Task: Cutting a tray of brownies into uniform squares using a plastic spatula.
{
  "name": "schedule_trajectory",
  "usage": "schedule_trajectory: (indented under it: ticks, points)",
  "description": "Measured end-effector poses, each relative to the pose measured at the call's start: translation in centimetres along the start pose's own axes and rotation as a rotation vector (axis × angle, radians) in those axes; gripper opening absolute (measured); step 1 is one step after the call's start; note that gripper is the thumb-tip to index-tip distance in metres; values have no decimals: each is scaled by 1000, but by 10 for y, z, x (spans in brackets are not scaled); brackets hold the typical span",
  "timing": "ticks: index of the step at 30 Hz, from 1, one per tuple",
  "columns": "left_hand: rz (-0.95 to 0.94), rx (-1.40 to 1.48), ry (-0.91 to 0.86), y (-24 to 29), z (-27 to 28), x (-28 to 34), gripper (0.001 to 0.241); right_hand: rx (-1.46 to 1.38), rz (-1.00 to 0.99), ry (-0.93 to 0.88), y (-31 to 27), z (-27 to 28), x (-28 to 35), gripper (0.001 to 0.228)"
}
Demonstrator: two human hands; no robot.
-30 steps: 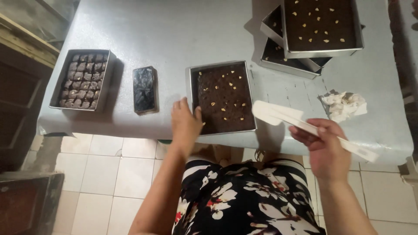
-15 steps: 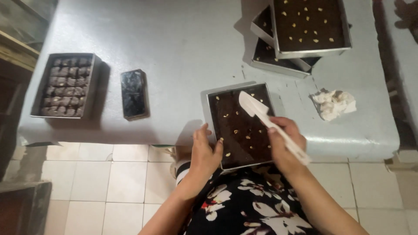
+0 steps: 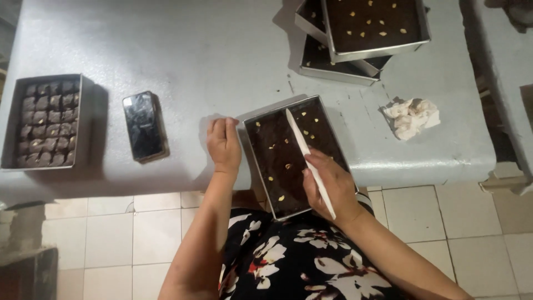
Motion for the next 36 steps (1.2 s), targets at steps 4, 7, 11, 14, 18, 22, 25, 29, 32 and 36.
schedule_trajectory:
  ticks: [4, 7, 11, 14, 18, 22, 25, 29, 32, 36]
  points:
    - [-21, 44, -33, 5, -5, 0, 23, 90, 32, 24, 2, -2, 4, 25]
    - [-59, 63, -63, 11, -6, -3, 15, 115, 69, 27, 2, -5, 3, 26]
    - [-63, 86, -86, 17, -7, -3, 13, 75, 73, 43, 2, -8, 4, 25]
    - [-73, 101, -100, 16, -8, -4, 13, 97, 104, 43, -2, -9, 2, 25]
    - [-85, 96, -112, 11, -11, -1, 14, 124, 112, 41, -4, -10, 2, 25]
    - [-90, 49, -113, 6, -12, 2, 14, 29, 77, 30, -10, -6, -1, 23]
    - [-72, 84, -106, 6, -11, 2, 15, -63, 63, 6, -17, -11, -3, 22]
    - [-67, 107, -88, 9, -10, 0, 15, -45, 70, -4, -18, -23, -1, 23]
    - [-67, 111, -88, 9, -9, 0, 15, 0, 66, -6, -26, -23, -6, 22]
    - [-50, 94, -97, 6, -10, 2, 17, 51, 78, 3, -32, -25, -8, 21]
Point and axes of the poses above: each hand's wrist, its own x-axis away from the middle knuckle, its own z-axis out of the back of the hand, y = z × x, the point moved 8 cm from there along -x, towards the middle knuckle, and after that the axes turned 13 degrees about -z, right-handed, at the moved point
